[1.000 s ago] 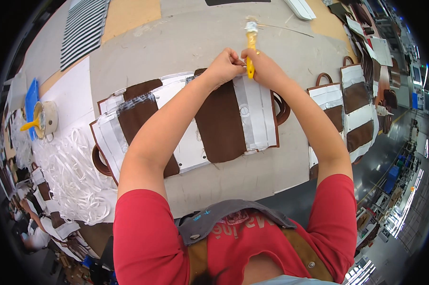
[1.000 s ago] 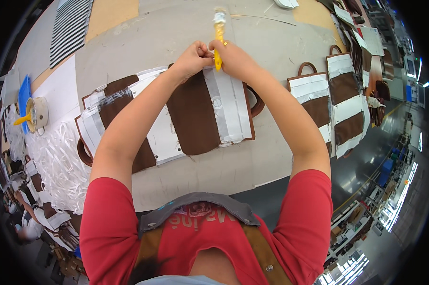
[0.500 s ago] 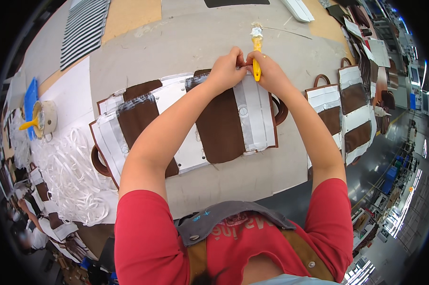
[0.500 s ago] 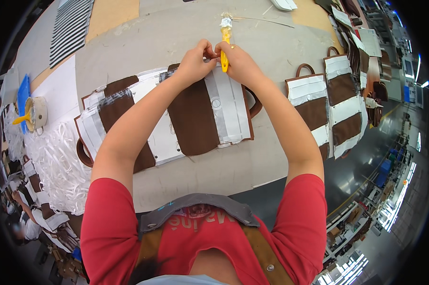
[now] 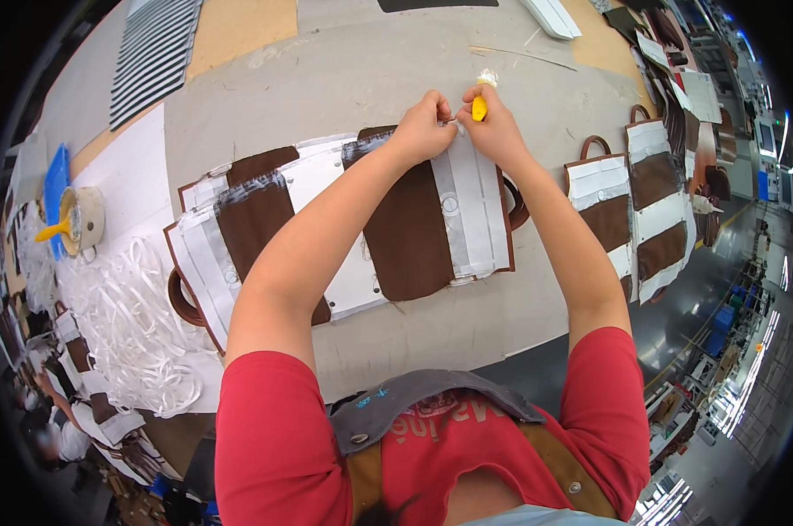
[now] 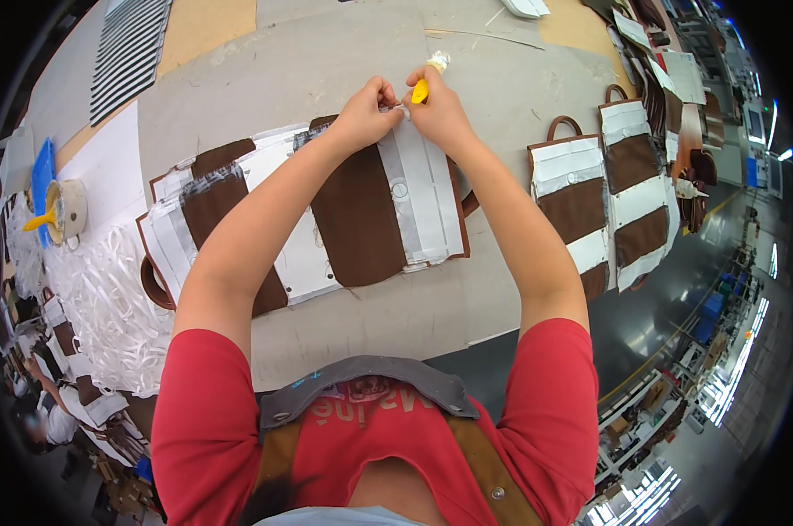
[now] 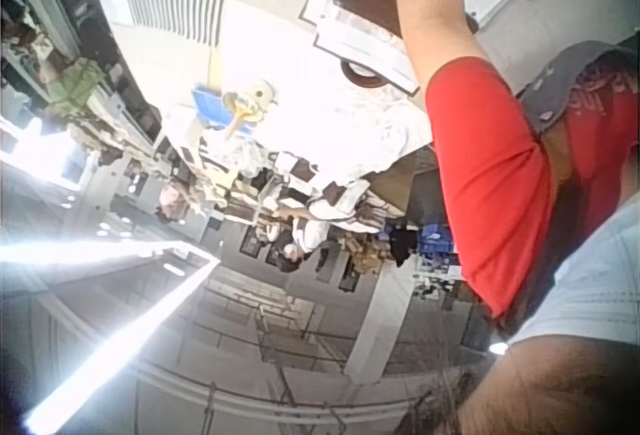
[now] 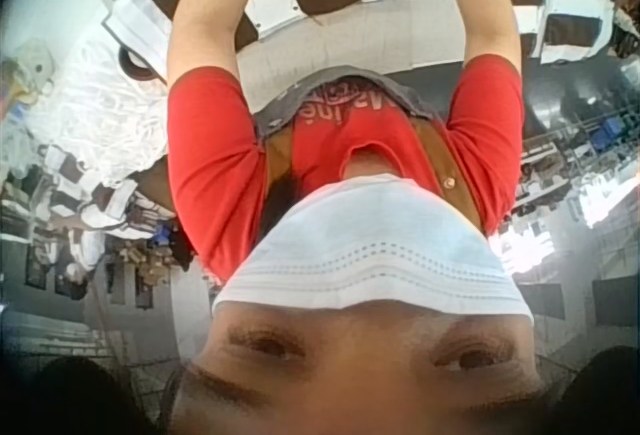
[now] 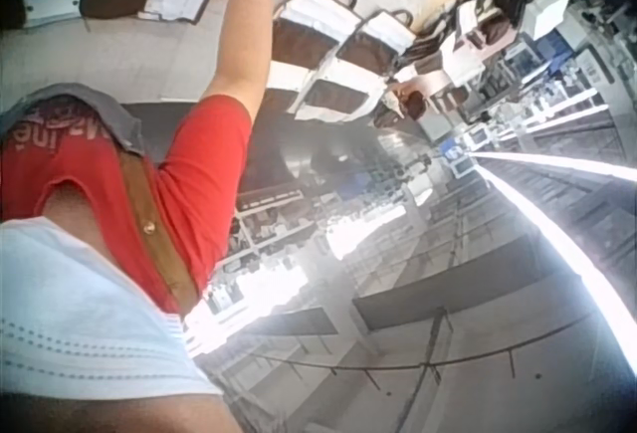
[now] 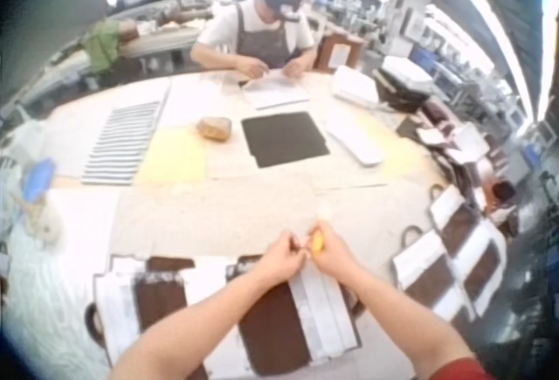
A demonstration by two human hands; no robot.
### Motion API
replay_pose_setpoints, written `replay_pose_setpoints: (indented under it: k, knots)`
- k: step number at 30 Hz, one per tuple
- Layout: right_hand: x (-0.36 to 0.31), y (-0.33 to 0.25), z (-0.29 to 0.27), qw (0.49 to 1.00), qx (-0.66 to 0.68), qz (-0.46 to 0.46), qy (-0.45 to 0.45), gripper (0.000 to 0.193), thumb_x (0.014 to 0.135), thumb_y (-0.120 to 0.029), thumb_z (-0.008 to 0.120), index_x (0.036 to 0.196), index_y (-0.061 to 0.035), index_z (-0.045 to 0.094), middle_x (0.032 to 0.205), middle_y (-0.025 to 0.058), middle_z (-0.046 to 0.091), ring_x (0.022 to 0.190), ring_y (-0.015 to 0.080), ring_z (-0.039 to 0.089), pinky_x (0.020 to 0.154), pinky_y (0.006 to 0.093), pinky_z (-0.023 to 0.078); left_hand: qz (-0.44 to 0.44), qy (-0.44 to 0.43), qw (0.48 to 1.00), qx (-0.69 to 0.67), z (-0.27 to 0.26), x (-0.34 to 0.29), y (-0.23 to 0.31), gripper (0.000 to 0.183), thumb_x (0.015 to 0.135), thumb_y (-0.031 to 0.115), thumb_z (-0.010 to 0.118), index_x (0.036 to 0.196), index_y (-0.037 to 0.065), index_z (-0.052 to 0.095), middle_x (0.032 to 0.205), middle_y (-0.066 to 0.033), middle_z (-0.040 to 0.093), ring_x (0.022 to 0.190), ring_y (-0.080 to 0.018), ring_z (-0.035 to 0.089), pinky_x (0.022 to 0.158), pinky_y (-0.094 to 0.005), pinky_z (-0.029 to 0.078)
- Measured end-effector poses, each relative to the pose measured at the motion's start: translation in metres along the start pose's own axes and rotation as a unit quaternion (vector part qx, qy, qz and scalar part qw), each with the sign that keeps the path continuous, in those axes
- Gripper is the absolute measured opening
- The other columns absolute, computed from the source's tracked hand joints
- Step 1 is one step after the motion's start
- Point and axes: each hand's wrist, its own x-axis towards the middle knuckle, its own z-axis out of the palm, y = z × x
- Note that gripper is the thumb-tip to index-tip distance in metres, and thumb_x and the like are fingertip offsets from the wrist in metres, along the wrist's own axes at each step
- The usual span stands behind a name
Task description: The person applies a white adhesive substance to the edges of brown and white fabric panels using a yellow-handled brush. They repeatedly dip the brush into a container to reload the adhesive and work on multiple panels laid out on a table in a factory setting.
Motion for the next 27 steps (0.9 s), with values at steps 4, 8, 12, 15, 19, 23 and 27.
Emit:
replay_pose_setpoints:
  k: [4,8,12,15,19,23,27]
  knots:
    - [0.006,0.023,0.001,0.997,0.052,0.054,0.004,0.023,0.079,-0.008,0.058,0.098,-0.0076,0.046,0.082,0.0098,0.06,0.073,0.0212,0.06,0.068,0.0303,0.046,0.005,-0.013,1.0,0.007,-0.002,-0.003,0.004,0.025,0.073,0.006,0.061,0.088,0.005,0.041,0.081,-0.0057,0.054,0.076,-0.0122,0.052,0.067,-0.0253,0.043]
    - [-0.001,-0.006,-0.008,0.995,-0.026,-0.093,-0.015,0.021,0.079,-0.004,0.058,0.096,-0.0085,0.048,0.082,0.0088,0.058,0.076,0.024,0.056,0.069,0.032,0.045,0.002,-0.009,1.0,-0.018,-0.006,-0.006,-0.004,0.026,0.073,0.005,0.061,0.089,0.005,0.041,0.082,-0.0057,0.054,0.078,-0.0126,0.052,0.068,-0.0256,0.044]
    - [-0.001,-0.008,-0.017,0.952,-0.159,-0.243,-0.092,0.024,0.074,-0.001,0.058,0.094,-0.0097,0.05,0.081,0.0067,0.056,0.081,0.0264,0.053,0.07,0.0348,0.044,-0.031,-0.011,0.999,-0.034,-0.005,-0.001,-0.004,0.026,0.074,0.002,0.061,0.09,0.005,0.04,0.084,-0.0059,0.055,0.079,-0.0127,0.053,0.07,-0.0259,0.044]
    - [0.003,0.0,-0.019,0.922,-0.222,-0.294,-0.12,0.025,0.071,-0.001,0.057,0.094,-0.0107,0.051,0.078,0.0057,0.055,0.081,0.0258,0.052,0.069,0.035,0.044,-0.04,-0.013,0.995,-0.086,-0.002,0.001,-0.005,0.025,0.076,-0.001,0.06,0.089,0.006,0.04,0.084,-0.0056,0.055,0.08,-0.0118,0.053,0.071,-0.0253,0.045]
    - [0.006,-0.014,-0.021,0.862,-0.336,-0.343,-0.165,0.022,0.072,-0.005,0.056,0.092,-0.0126,0.051,0.072,0.0056,0.054,0.078,0.0244,0.052,0.066,0.0334,0.044,-0.053,-0.011,0.994,-0.094,-0.002,0.001,-0.005,0.026,0.074,0.001,0.062,0.087,0.006,0.041,0.083,-0.0063,0.055,0.078,-0.0119,0.053,0.069,-0.0254,0.045]
    - [0.013,-0.015,-0.019,0.819,-0.399,-0.353,-0.213,0.021,0.074,-0.008,0.055,0.094,-0.0106,0.049,0.07,0.0063,0.055,0.078,0.0242,0.052,0.065,0.0321,0.044,-0.028,0.019,0.994,-0.105,0.001,0.001,-0.008,0.029,0.07,0.006,0.066,0.086,0.005,0.042,0.079,-0.0078,0.056,0.073,-0.014,0.054,0.064,-0.0273,0.046]
    - [0.017,-0.015,-0.015,0.804,-0.414,-0.363,-0.225,0.026,0.074,-0.007,0.056,0.097,-0.007,0.046,0.072,0.0086,0.056,0.081,0.0264,0.052,0.066,0.0331,0.045,-0.022,0.044,0.996,-0.068,0.001,-0.002,-0.004,0.029,0.07,0.005,0.066,0.086,0.005,0.042,0.078,-0.0073,0.056,0.072,-0.0135,0.054,0.064,-0.027,0.046]
